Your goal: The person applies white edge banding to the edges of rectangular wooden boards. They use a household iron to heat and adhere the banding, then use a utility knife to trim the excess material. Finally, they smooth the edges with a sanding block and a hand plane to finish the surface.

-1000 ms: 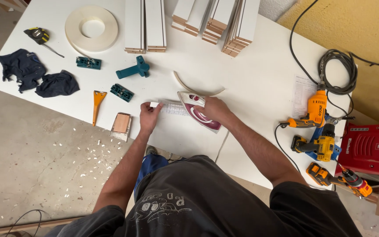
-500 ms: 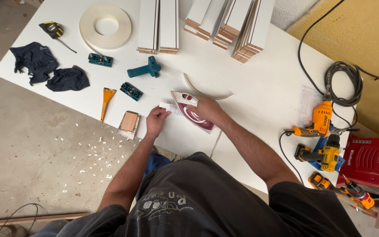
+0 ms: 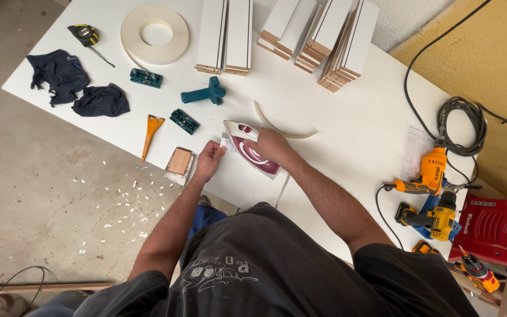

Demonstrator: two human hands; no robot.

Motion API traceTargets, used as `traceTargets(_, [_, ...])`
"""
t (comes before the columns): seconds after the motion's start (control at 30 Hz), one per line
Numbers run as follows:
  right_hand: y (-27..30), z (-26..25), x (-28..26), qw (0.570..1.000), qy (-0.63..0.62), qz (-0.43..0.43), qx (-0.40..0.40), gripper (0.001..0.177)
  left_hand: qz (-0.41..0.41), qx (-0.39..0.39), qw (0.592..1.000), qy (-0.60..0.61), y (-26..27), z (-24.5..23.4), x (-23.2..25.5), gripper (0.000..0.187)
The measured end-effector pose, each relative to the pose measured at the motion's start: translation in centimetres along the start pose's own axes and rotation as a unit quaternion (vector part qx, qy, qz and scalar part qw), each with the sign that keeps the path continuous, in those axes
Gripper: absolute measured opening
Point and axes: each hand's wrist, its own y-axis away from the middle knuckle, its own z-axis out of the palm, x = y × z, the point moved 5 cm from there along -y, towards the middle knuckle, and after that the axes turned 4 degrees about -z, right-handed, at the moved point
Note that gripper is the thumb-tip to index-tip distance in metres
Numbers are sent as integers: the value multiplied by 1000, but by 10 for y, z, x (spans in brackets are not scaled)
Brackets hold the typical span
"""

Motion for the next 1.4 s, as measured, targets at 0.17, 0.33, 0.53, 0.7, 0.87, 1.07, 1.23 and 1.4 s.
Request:
traceTargets(0.17, [-5,-2,-18,1000,2,3,-5,70,-13,-51,998,30,3,-5,-2,19])
traceTargets(0.33, [-16,2,-29,1000,-3,3,-5,68,27,-128,990,60,9,-4,2,47])
traceTargets(0.53, [-32,9,-37,1000,-1,3,1,67,40,-110,993,1,8,-4,-7,42])
traceTargets(0.7, [-32,6,-55,1000,0,-6,-1,64,61,-110,992,-3,1,-4,-12,42])
traceTargets(0.87, [-39,13,-51,1000,-6,-3,4,65,66,-94,993,-25,4,-6,-15,37])
traceTargets(1.07, [-36,10,-45,1000,2,-3,4,65,70,-58,994,-55,4,-4,-16,32])
traceTargets(1.23, [-23,6,-31,1000,-1,0,2,67,69,-44,995,-65,6,-3,-11,36])
traceTargets(1.4, [-6,-1,-15,1000,5,10,0,68,63,-36,995,-71,15,-3,-1,37])
